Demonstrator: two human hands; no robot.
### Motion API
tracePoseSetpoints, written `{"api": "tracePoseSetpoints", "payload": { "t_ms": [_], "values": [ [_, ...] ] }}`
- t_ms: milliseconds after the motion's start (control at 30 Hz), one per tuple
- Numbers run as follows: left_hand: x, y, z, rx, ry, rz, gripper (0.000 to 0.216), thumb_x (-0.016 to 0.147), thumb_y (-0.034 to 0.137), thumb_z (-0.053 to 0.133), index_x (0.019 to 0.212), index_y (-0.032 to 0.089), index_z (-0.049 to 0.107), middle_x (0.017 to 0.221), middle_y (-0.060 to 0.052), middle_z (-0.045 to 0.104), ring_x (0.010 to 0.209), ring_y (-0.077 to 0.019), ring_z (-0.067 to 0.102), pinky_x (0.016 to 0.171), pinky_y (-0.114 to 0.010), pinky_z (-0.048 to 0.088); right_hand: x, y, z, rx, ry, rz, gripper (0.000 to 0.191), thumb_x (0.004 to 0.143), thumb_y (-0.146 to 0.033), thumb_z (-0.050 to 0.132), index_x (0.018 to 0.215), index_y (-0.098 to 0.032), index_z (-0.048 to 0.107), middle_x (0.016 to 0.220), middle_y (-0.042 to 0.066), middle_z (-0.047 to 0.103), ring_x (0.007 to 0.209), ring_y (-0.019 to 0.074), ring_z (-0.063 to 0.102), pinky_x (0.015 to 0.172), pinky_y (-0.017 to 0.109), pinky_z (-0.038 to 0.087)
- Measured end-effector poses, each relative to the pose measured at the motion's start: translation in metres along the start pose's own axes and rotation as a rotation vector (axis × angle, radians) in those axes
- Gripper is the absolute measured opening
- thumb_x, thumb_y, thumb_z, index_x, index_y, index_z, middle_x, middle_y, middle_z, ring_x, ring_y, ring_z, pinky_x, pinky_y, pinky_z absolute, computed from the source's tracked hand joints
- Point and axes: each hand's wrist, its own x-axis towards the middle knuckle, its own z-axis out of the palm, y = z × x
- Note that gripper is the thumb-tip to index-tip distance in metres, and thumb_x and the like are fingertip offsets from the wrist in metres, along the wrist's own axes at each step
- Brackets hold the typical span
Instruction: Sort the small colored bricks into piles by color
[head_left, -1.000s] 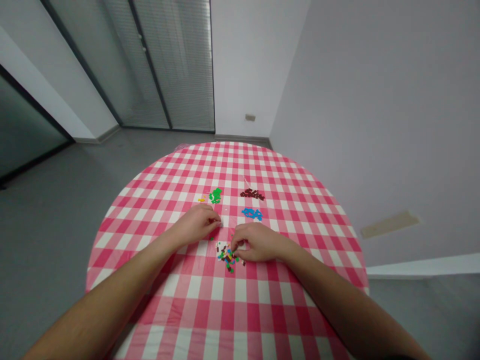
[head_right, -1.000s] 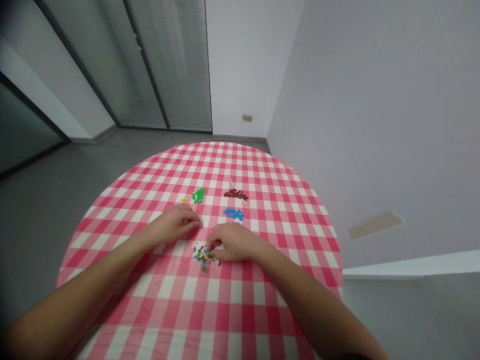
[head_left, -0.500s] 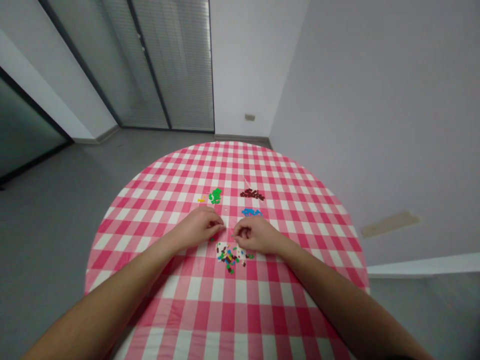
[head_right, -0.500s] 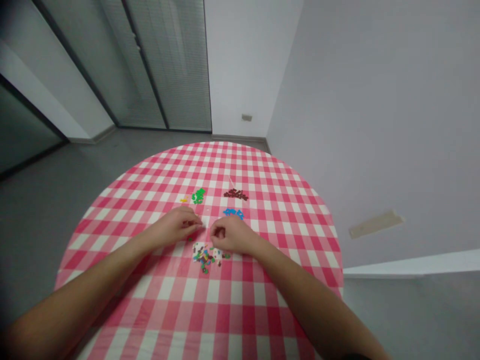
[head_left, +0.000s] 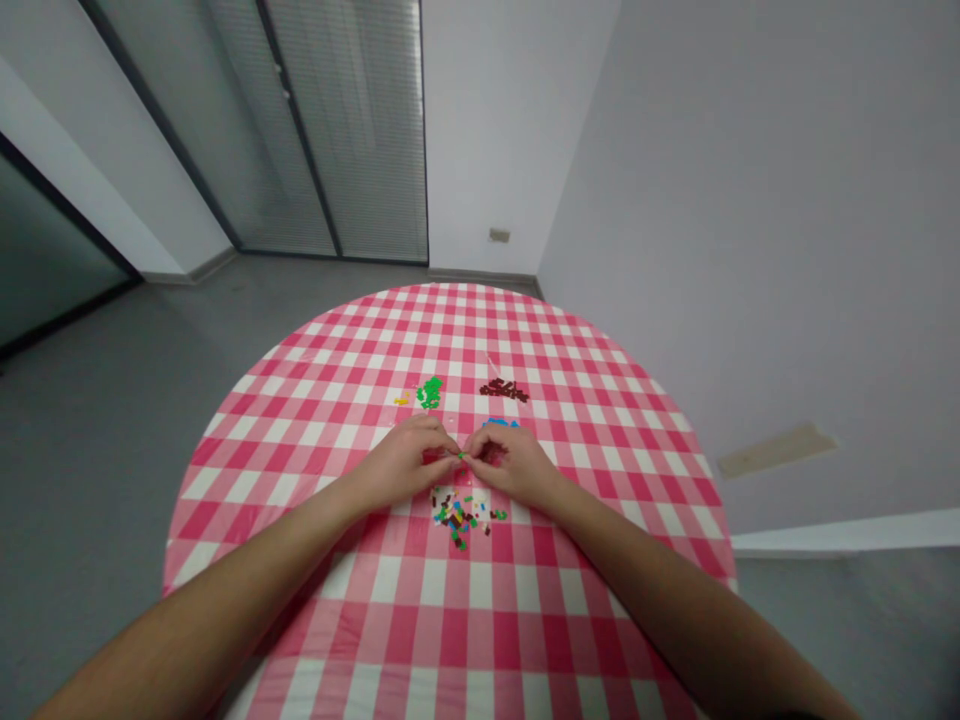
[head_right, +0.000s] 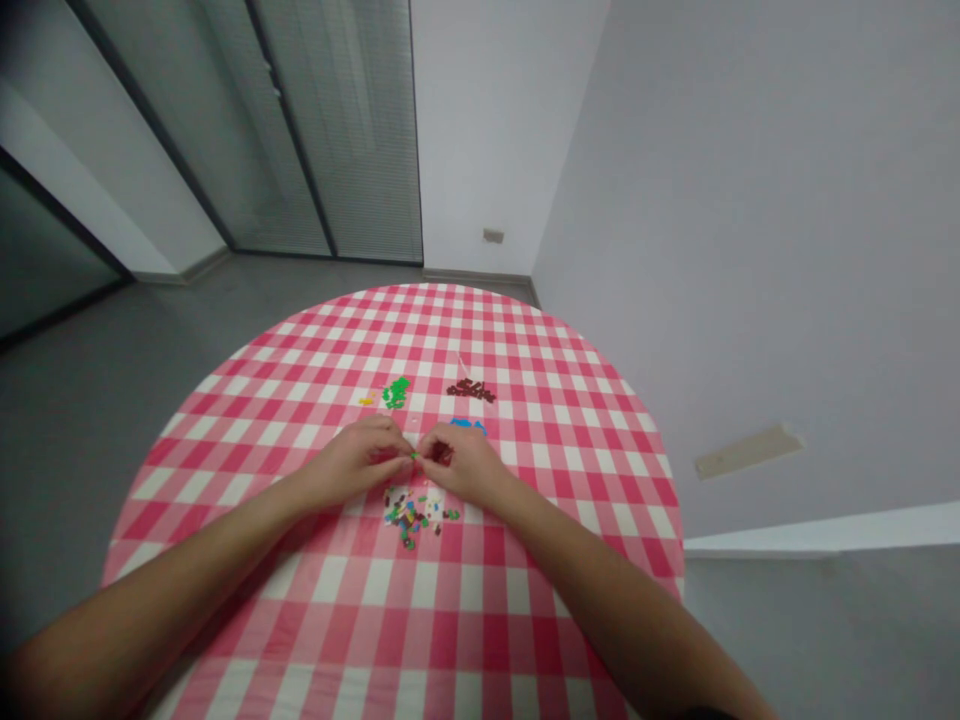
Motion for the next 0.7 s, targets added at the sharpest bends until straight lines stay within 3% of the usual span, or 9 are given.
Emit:
{"api": "tracePoseSetpoints", "payload": {
  "t_ms": [133, 367, 500, 700],
  "values": [
    [0.001, -0.004, -0.004, 0.047, 0.022, -0.002, 0.014, 0.091, 0.018, 0.06, 0.086, 0.021, 0.072, 0.081, -0.003, 0.068, 0.083, -0.0186, 0.06, 0.08, -0.035, 0.047, 0.0, -0.004, -0.002, -0.029, 0.012, -0.041, 0.003, 0.08, -0.018, 0.064, 0.077, -0.019, 0.064, 0.078, 0.003, 0.07, 0.067, 0.0145, 0.061, 0.064, 0.026, 0.047],
    [0.002, -0.043, -0.025, 0.276, 0.237, -0.195, 0.016, 0.088, 0.026, 0.062, 0.081, 0.018, 0.074, 0.081, -0.006, 0.07, 0.079, -0.0206, 0.061, 0.075, -0.034, 0.046, 0.001, -0.002, -0.004, -0.038, 0.126, -0.048, 0.006, 0.082, -0.017, 0.059, 0.083, -0.019, 0.065, 0.075, 0.002, 0.066, 0.065, 0.0139, 0.057, 0.062, 0.025, 0.045],
    [0.003, -0.06, -0.028, 0.422, 0.243, -0.262, 0.017, 0.085, 0.027, 0.063, 0.082, 0.017, 0.076, 0.078, -0.007, 0.07, 0.076, -0.0217, 0.061, 0.072, -0.034, 0.045, 0.0, 0.001, -0.002, -0.019, 0.128, -0.057, 0.006, 0.082, -0.017, 0.059, 0.083, -0.019, 0.065, 0.072, 0.002, 0.065, 0.062, 0.013, 0.055, 0.059, 0.024, 0.043],
    [0.004, -0.063, -0.022, 0.505, 0.19, -0.229, 0.016, 0.083, 0.025, 0.063, 0.079, 0.017, 0.075, 0.08, -0.008, 0.07, 0.079, -0.0241, 0.062, 0.075, -0.035, 0.045, 0.0, -0.002, -0.003, -0.005, 0.115, -0.034, 0.007, 0.082, -0.017, 0.06, 0.084, -0.019, 0.066, 0.072, 0.002, 0.065, 0.062, 0.0129, 0.055, 0.057, 0.024, 0.042]
  ]
}}
